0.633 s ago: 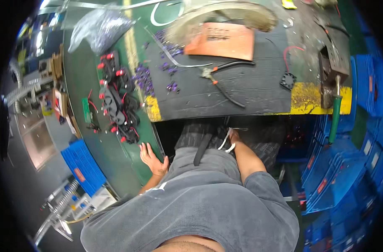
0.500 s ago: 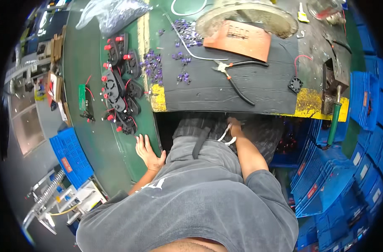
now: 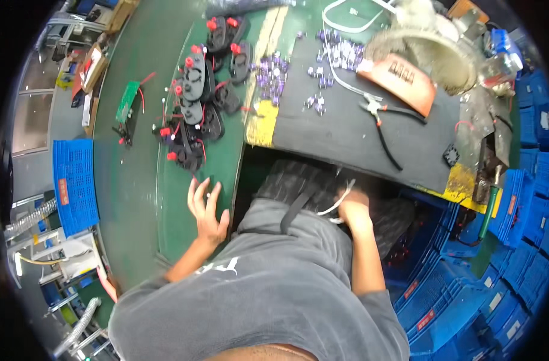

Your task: Soldering wires to electronic components and cooling fans inside plastic shells on an assembly line.

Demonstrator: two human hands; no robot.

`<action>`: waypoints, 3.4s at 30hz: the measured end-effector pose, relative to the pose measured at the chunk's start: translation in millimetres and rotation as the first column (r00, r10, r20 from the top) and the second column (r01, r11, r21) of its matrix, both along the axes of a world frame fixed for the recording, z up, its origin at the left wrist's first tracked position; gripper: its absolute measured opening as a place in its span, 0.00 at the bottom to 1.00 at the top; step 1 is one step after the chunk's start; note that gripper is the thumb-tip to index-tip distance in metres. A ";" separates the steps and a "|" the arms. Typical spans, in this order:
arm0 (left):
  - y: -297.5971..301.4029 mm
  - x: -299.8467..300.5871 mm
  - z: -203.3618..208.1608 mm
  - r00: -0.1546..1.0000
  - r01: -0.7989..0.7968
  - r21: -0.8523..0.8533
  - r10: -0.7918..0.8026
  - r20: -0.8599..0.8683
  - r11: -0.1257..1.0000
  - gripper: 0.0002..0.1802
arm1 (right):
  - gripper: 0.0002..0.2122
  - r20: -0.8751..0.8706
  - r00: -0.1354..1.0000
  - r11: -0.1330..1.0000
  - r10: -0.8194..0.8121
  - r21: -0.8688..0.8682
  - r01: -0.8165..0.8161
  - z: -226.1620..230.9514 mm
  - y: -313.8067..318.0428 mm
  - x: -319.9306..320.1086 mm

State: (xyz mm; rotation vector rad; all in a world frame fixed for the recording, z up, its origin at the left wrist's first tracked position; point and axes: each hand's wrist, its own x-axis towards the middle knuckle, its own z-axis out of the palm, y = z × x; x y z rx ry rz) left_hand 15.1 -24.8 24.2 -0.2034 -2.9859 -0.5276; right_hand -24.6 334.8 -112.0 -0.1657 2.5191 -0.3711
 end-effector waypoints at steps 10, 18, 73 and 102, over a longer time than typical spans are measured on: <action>88.2 -117.7 22.3 0.844 0.380 0.293 -0.200 -0.497 0.877 0.16 | 0.15 -0.758 0.625 0.952 -0.187 0.016 0.305 154.8 31.5 -77.9; 113.2 -164.9 -8.6 0.779 0.561 0.485 -0.230 -0.583 0.671 0.13 | 0.10 -0.732 0.626 0.958 -0.269 -0.274 0.091 188.4 4.4 -66.5; -1.8 -123.7 58.6 0.874 -0.187 0.263 0.282 -0.395 0.947 0.15 | 0.03 -0.550 0.462 0.593 -0.696 -0.803 -0.062 135.2 -13.9 -138.9; 79.1 -151.4 113.1 0.961 0.034 0.809 0.205 -0.188 0.586 0.14 | 0.16 -0.062 0.990 0.127 -0.123 -0.991 -0.046 124.3 11.4 -124.7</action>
